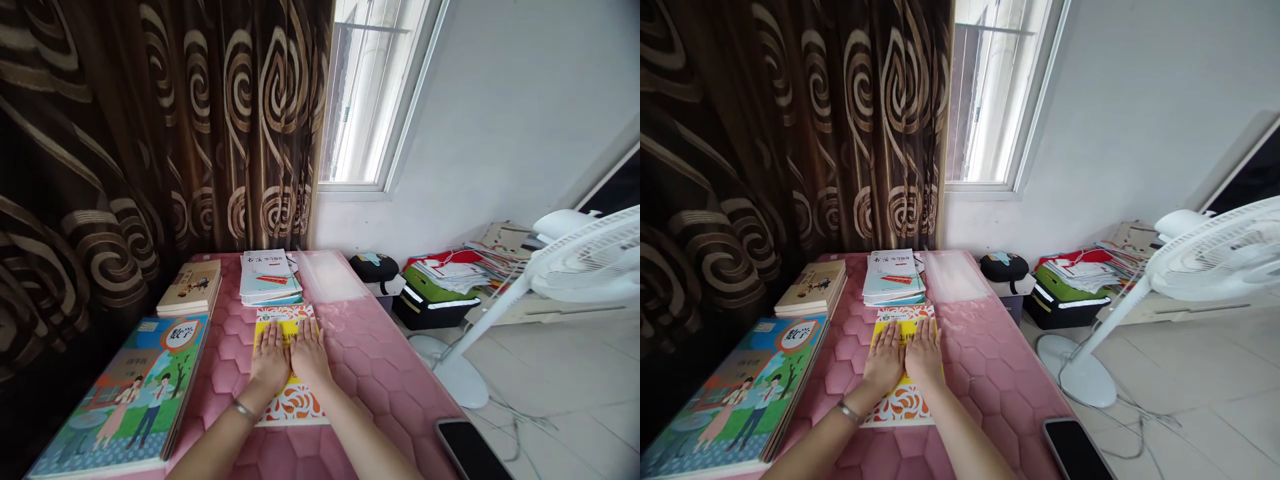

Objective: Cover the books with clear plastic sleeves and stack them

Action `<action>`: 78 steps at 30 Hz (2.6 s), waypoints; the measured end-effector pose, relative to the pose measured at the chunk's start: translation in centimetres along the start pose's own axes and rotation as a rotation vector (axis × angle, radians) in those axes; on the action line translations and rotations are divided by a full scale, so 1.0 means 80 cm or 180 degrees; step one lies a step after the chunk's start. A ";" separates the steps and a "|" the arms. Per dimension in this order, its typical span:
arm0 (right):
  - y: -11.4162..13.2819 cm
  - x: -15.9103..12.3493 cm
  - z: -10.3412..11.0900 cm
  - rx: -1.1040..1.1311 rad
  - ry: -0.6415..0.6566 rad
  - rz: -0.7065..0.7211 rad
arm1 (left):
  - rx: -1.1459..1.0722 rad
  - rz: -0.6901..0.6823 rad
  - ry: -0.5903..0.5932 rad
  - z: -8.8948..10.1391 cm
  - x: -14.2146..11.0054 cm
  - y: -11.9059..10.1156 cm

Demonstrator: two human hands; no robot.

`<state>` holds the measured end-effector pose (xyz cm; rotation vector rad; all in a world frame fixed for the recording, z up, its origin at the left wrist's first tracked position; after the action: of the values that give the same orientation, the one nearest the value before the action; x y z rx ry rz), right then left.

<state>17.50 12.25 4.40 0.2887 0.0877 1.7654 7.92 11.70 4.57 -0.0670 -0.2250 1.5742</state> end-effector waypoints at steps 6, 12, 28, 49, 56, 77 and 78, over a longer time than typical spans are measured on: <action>0.016 -0.086 -0.014 0.0115 -0.0048 0.0352 | -0.0062 -0.0417 -0.0254 -0.011 -0.074 0.043; -0.018 -0.123 -0.012 0.0183 0.0054 0.0479 | -0.0288 -0.0680 -0.0112 -0.004 -0.110 0.082; -0.063 -0.106 0.010 0.1307 -0.0305 0.0432 | -0.0427 -0.0065 0.0621 0.004 -0.095 0.087; -0.060 -0.123 0.016 0.0686 -0.0454 0.0174 | -0.0373 -0.0132 -0.0314 0.020 -0.116 0.093; 0.020 -0.156 0.028 0.0516 -0.0462 0.0646 | -0.0643 -0.0951 -0.0009 0.031 -0.143 0.036; -0.085 -0.181 0.034 0.0820 -0.1250 0.0684 | -0.0541 -0.0769 -0.0691 0.044 -0.129 0.133; -0.086 -0.181 0.034 0.0839 -0.1260 0.0703 | -0.0539 -0.0802 -0.0646 0.042 -0.129 0.133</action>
<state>27.42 -0.62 3.43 0.8610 0.0028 1.8817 -3.00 1.12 4.90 -0.0098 -0.5069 1.3082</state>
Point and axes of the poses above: each hand's wrist, its own x-axis towards the middle knuckle, its own z-axis out of the back of the hand, y = z × x, the point moved 7 cm from there along x, towards the middle knuckle, and after that the axes turned 13 degrees about z, right-handed, at the moved point
